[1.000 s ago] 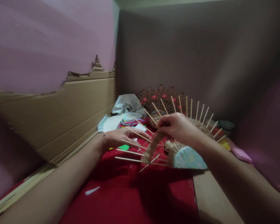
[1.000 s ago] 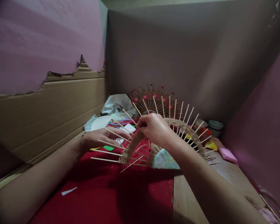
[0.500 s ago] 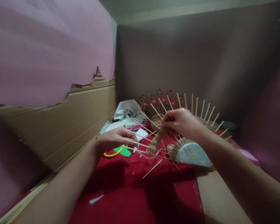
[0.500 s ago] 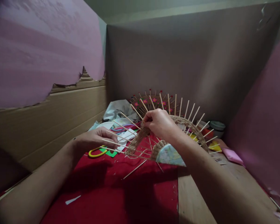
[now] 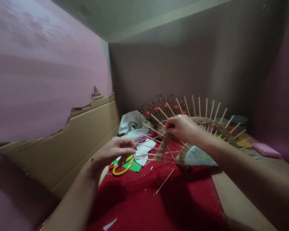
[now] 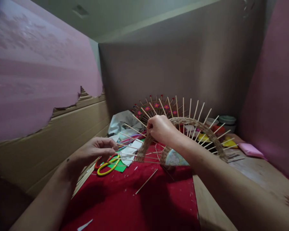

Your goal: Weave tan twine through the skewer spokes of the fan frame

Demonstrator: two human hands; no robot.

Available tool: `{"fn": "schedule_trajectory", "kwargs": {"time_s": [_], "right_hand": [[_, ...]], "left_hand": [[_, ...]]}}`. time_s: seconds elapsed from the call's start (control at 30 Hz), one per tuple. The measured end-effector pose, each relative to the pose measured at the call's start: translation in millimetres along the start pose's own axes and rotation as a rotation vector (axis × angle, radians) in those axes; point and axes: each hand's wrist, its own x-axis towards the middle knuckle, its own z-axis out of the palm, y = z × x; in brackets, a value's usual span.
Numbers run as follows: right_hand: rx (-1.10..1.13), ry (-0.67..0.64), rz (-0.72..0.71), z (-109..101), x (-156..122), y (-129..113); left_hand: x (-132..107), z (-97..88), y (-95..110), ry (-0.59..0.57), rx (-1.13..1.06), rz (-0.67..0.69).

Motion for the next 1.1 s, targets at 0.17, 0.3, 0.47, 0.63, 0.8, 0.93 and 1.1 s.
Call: {"fn": "schedule_trajectory", "kwargs": {"time_s": [0.17, 0.3, 0.47, 0.63, 0.8, 0.93, 1.1], "right_hand": [[-0.048, 0.071, -0.028, 1, 6, 7], [-0.053, 0.083, -0.033, 0, 7, 6], [-0.041, 0.051, -0.005, -2, 3, 0], [-0.052, 0.073, -0.018, -1, 3, 0], [-0.047, 0.057, -0.026, -1, 4, -2], [-0.058, 0.068, -0.02, -3, 3, -3], [-0.07, 0.061, -0.035, -4, 1, -2]], "left_hand": [[-4, 4.0, 3, -0.045, -0.021, 0.086], [-9, 4.1, 6, -0.025, -0.007, 0.094], [-11, -0.6, 8, -0.025, 0.045, 0.047], [-11, -4.8, 5, 0.02, -0.005, 0.056], [-11, -3.9, 5, 0.029, 0.029, 0.019], [-10, -7.5, 4, 0.069, 0.09, 0.029], [-14, -12.6, 4, 0.099, -0.021, 0.071]]}}
